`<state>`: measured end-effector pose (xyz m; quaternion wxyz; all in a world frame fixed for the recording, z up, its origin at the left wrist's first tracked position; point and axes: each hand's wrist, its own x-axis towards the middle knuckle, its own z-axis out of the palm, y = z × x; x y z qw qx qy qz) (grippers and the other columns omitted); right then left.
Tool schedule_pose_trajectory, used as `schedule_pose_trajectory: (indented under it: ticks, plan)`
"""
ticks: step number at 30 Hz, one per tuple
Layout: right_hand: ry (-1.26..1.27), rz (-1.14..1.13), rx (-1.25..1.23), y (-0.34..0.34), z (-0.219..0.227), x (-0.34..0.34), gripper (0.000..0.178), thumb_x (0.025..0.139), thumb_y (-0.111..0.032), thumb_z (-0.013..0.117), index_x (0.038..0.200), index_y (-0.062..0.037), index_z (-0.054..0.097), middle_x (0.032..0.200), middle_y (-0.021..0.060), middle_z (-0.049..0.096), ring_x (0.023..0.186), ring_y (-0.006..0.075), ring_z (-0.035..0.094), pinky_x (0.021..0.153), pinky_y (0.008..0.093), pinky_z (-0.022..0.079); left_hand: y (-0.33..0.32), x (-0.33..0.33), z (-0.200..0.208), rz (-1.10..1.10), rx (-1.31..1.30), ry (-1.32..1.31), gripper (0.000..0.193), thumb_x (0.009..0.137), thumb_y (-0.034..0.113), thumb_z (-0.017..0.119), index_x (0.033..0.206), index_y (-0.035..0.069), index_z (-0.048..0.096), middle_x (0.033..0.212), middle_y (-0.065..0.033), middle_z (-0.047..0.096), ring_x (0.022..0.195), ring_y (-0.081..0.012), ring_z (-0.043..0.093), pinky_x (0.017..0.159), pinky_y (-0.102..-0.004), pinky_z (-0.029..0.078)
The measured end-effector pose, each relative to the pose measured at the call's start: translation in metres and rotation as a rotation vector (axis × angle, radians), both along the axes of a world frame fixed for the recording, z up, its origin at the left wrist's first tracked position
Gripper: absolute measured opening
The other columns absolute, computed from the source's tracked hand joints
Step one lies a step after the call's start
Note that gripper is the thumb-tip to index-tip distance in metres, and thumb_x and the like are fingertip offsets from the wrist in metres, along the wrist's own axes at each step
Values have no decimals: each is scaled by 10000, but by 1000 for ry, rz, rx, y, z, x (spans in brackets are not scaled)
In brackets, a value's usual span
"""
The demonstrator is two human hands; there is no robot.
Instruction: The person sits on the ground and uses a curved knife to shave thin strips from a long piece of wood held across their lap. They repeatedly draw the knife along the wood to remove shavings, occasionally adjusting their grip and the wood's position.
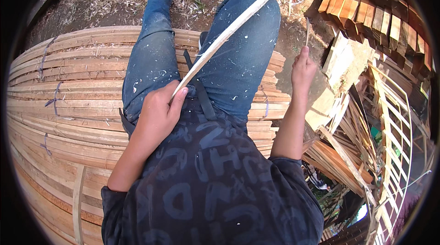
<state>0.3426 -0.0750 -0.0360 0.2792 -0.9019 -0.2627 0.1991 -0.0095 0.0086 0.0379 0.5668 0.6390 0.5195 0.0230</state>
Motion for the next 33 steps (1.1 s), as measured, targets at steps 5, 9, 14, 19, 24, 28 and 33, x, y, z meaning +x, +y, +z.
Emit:
schedule_pose_trajectory:
  ticks: [5,9,14,19,24,28,33]
  plan:
    - [146,142,206,7,20,-50,574,977,-395,481,561,-10,394,516,-28,343,521,75,308,458,284,239,5,6,7,3,134,-65,268,985,199,420,967,-34,550,605,-194,471,532,-340,494,528,-398,373]
    - [131,228,201,20,50,-57,553,989,-392,451,581,-19,423,523,-24,370,503,71,329,453,261,252,18,21,5,-116,236,-84,267,983,239,422,875,5,492,649,-214,528,646,-429,548,572,-469,413]
    - [111,305,186,16,54,-60,568,1008,-416,388,596,-30,453,511,-15,385,456,65,342,428,229,247,26,35,4,-76,106,-169,209,982,199,411,901,11,452,684,-207,510,656,-434,520,575,-462,379]
    - [112,315,143,9,51,-66,549,1005,-391,412,587,-37,454,515,-13,395,464,62,342,431,228,249,32,34,2,-70,333,-92,204,970,225,443,936,24,457,744,-215,550,709,-429,554,592,-460,399]
    - [117,300,52,10,52,-77,541,949,-384,537,607,27,455,483,22,329,488,98,324,448,307,278,27,18,-7,-124,282,-20,208,956,236,483,944,30,458,703,-226,551,717,-430,563,591,-450,411]
    - [-42,392,-149,24,58,-93,510,895,-413,602,665,43,595,446,101,442,416,196,460,445,335,363,21,8,-15,-150,111,-11,205,950,225,502,938,27,454,646,-228,527,684,-445,540,572,-443,400]
    - [-237,486,-267,20,52,-94,519,848,-480,622,731,23,671,473,156,533,471,331,577,488,393,456,14,4,-24,-97,-58,-145,252,976,254,467,899,14,456,580,-150,470,534,-320,499,526,-384,372]
